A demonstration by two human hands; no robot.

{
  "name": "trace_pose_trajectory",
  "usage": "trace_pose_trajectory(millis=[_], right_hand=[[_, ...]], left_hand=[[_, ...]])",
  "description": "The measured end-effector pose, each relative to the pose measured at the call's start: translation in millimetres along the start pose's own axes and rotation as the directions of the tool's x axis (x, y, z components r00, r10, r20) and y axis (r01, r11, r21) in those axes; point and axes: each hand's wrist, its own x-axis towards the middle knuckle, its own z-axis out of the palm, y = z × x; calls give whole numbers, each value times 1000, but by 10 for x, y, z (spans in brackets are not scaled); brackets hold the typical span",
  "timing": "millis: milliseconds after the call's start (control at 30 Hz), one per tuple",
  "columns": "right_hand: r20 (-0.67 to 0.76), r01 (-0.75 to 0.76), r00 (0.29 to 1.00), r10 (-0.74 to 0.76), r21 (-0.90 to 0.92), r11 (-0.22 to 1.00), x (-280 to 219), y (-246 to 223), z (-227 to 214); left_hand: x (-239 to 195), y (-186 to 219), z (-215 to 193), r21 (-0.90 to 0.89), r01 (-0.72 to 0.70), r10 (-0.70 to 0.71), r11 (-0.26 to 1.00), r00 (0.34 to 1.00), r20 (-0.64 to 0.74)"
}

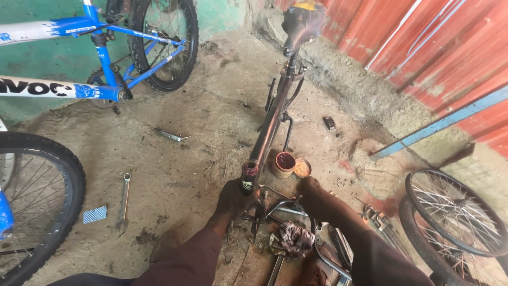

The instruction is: The person sits on the floor and applies red grease to the head tube of a bicycle frame using their fingers. They then insert a headset bearing into the tube and rotate it to ensure even coverage.

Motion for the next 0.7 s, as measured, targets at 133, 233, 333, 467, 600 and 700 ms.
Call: trace_pose_trajectory(millis=[133,233,333,467,600,700], right_hand=[[114,-86,764,635,993,-75,32,609,-953],[222,-14,659,719,959,-284,94,930,-1506],[169,-70,648,742,984,-164,170,1123,-1732],[64,-17,710,701,997,-74,289,1215,-1938],[-8,-9,734,679,1000,21,395,1193,-1784],[6,-25,765,644,999,20,415,1164,-1771]], left_hand=[[40,-48,45,-12,-28,28,1000,1000,15],[21,-31,66,0,-34,34,999,999,17],[-52,102,63,14,-41,41,999,999,11],[-40,75,88,43,-51,50,998,999,8],[-46,132,53,100,-39,34,994,999,42],[-58,150,55,118,-33,28,993,999,36]])
